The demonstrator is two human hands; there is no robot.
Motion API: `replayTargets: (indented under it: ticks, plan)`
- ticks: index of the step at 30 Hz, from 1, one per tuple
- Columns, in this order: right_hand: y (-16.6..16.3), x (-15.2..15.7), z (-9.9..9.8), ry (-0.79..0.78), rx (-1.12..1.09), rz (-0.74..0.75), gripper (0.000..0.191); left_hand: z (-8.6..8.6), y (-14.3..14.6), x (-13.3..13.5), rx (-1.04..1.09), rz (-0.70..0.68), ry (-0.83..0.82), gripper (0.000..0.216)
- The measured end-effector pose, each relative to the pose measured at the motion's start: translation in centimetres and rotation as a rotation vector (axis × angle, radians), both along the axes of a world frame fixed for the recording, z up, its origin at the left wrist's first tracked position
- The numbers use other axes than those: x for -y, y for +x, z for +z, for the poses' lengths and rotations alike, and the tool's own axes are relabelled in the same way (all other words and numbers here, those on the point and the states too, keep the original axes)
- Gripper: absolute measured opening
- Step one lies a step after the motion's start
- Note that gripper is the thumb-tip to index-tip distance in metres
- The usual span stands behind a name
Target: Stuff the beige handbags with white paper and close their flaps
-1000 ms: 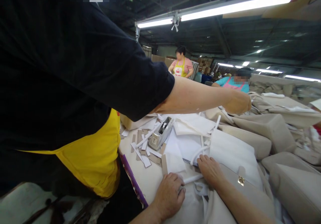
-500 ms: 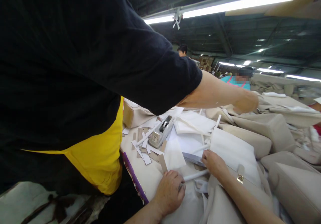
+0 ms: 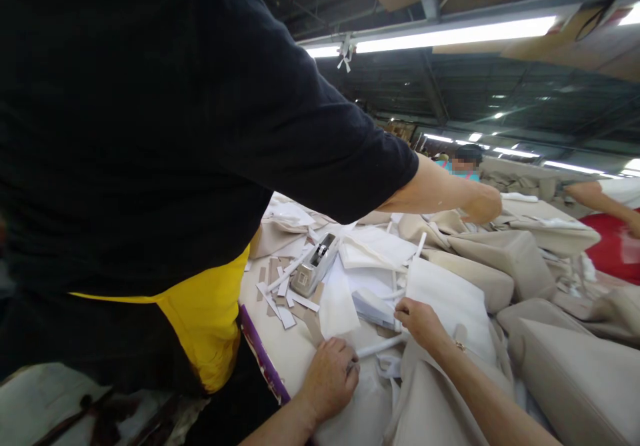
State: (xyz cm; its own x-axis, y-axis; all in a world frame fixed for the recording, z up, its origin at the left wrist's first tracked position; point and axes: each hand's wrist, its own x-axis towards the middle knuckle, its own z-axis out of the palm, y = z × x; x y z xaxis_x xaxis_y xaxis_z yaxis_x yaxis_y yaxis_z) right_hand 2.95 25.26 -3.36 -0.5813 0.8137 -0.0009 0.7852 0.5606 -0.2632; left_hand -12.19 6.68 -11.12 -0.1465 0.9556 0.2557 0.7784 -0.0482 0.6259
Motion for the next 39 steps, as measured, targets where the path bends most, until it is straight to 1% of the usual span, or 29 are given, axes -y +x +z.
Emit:
replayTargets:
  ticks: [7,11,14,23,26,29,31,34,36,39]
  plan:
    - [0.7,0.3,0.4,-0.012,-0.037,-0.031,0.013,0.0,0.1,0.0,-0.001,0.004,0.001,0.011]
    - [1.4,0.6,0.4,-0.055,-0.031,-0.014,0.021,0.1,0.1,0.0,-0.024,0.000,-0.014,0.012]
    - [1.8,0.8,0.4,-0.073,-0.017,-0.003,0.017,0.3,0.1,0.1,-0.036,0.003,-0.031,0.012]
    - [2.0,1.3,0.4,-0.052,-0.080,-0.069,0.010,0.2,0.2,0.0,-0.054,0.002,-0.008,0.011]
    - [2.4,1.5,0.8,-0.072,-0.123,-0.062,0.009,0.1,0.2,0.0,-0.063,0.002,0.002,0.011]
    - [3.2,1.7,1.6,-0.131,-0.171,-0.078,0.009,0.2,0.3,0.1,-0.058,0.000,0.007,0.012]
    - [3.8,1.9,2.1,-0.192,-0.211,-0.106,0.009,0.5,0.3,0.1,-0.003,0.007,-0.009,0.014]
    - [4.1,2.6,2.6,-0.292,-0.291,-0.132,0.011,1.7,0.4,-0.6,0.222,0.019,-0.072,0.018]
    - [3.8,3.2,2.6,-0.364,-0.340,-0.138,0.014,2.8,0.7,-1.7,0.359,0.018,-0.106,0.025]
    - [3.1,3.9,2.2,-0.465,-0.389,-0.139,0.017,4.1,1.3,-3.8,0.505,0.010,-0.157,0.033]
